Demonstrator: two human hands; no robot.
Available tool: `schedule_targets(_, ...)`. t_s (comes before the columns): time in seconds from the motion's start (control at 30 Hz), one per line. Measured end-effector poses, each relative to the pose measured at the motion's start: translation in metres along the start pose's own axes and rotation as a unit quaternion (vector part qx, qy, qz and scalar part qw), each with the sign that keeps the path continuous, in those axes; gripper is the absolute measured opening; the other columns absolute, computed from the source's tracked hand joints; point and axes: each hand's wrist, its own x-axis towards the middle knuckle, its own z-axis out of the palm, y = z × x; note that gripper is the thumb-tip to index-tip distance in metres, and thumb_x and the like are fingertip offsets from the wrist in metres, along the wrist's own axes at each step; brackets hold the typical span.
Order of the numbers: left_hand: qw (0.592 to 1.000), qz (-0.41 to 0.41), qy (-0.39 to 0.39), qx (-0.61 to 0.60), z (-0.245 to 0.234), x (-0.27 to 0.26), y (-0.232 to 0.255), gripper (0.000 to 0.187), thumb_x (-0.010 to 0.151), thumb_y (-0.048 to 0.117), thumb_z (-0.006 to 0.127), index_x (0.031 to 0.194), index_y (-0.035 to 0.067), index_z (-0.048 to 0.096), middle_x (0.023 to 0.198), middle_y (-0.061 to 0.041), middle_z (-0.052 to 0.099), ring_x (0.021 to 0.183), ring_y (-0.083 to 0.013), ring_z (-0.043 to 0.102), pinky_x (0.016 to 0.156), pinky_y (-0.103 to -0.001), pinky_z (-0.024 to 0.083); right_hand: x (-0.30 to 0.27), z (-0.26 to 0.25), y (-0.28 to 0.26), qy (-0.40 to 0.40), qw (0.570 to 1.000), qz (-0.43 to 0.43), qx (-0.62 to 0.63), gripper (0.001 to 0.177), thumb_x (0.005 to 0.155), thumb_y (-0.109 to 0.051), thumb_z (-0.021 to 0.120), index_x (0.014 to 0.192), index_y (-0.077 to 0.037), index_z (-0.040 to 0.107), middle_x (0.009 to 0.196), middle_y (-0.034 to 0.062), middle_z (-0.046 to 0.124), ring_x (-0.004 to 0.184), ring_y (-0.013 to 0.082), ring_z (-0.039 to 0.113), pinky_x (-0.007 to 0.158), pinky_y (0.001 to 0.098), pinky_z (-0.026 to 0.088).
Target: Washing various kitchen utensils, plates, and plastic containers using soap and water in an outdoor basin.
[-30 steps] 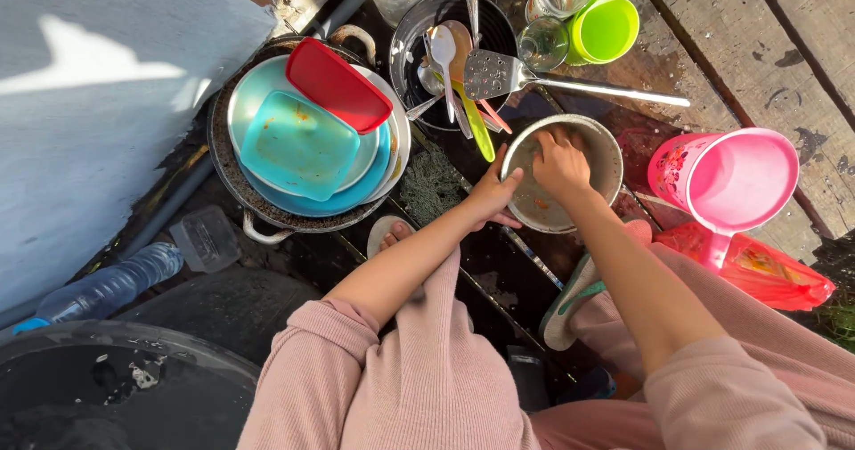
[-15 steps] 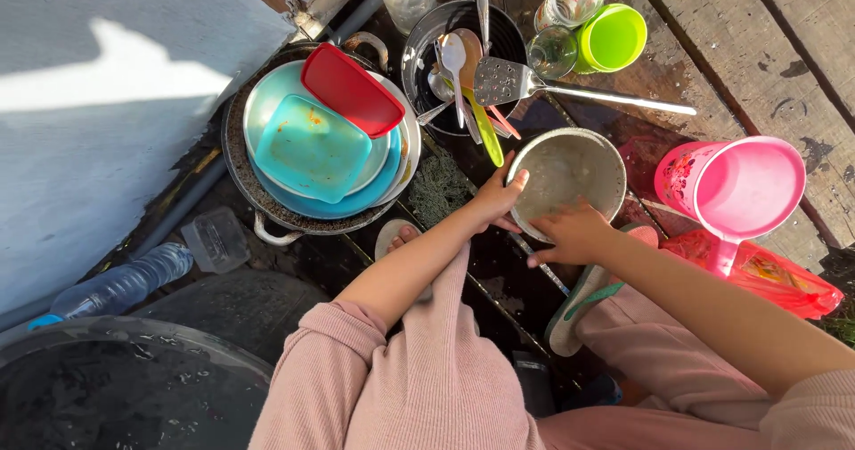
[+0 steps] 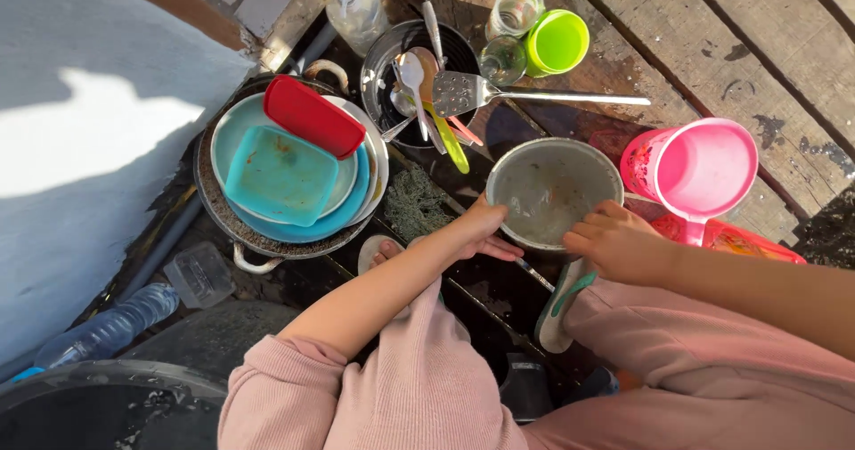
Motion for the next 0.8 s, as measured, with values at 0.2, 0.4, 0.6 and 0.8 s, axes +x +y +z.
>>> schedule_targets(0.2, 0.991, 0.048, 0.064, 0.105, 0.078, -0.074, 0.100, 0.077, 0.093, 0.025, 0.049, 0.157, 0.045, 0.011, 0.150, -0.014, 0.047, 0.100, -0.0483, 0.067, 0.063, -0.051, 0.065, -0.046, -0.076, 0.041, 0.163, 0.983, -0.056, -0.069, 0.014, 0.070, -0.013, 0.069, 0.080, -0.016, 0.061, 0.075, 0.0004, 0.060, 0.079, 0.0229, 0.061, 0.094, 0.0505, 0.046)
schedule_targets(0.4, 0.952, 0.154, 0.142, 0.224, 0.155, -0.069, 0.206, 0.079, 0.092, 0.026, 0.050, 0.157, 0.044, 0.010, 0.161, -0.005, 0.030, 0.138, -0.0385, 0.044, 0.080, -0.069, 0.059, -0.057, -0.063, 0.054, 0.438, 0.889, 0.095, -0.098, 0.029, 0.062, -0.010, 0.070, 0.090, -0.008, 0.067, 0.085, 0.0043, 0.061, 0.092, 0.0281, 0.056, 0.093, 0.0516, 0.043)
schedule_targets(0.6, 0.914, 0.191, 0.172, 0.313, 0.306, -0.044, 0.254, 0.080, 0.086, 0.024, 0.052, 0.156, 0.043, 0.017, 0.157, -0.011, 0.038, 0.129, -0.0440, 0.055, 0.079, -0.078, 0.054, -0.108, -0.038, 0.078, 0.638, 0.704, 0.309, 0.043, 0.030, 0.070, 0.015, 0.060, 0.094, -0.001, 0.062, 0.099, 0.0119, 0.061, 0.114, 0.0370, 0.056, 0.099, 0.0444, 0.047)
schedule_targets(0.8, 0.791, 0.389, 0.046, 0.470, 0.407, 0.055, 0.235, 0.073, 0.101, 0.056, 0.056, 0.161, 0.026, 0.027, 0.155, -0.027, 0.043, 0.150, -0.0516, 0.024, 0.113, -0.062, 0.038, -0.233, 0.062, 0.135, 0.844, 0.341, 0.308, 0.277, 0.016, 0.124, 0.000, 0.053, 0.108, -0.002, 0.055, 0.093, 0.0021, 0.052, 0.085, 0.0125, 0.044, 0.078, 0.0252, 0.039)
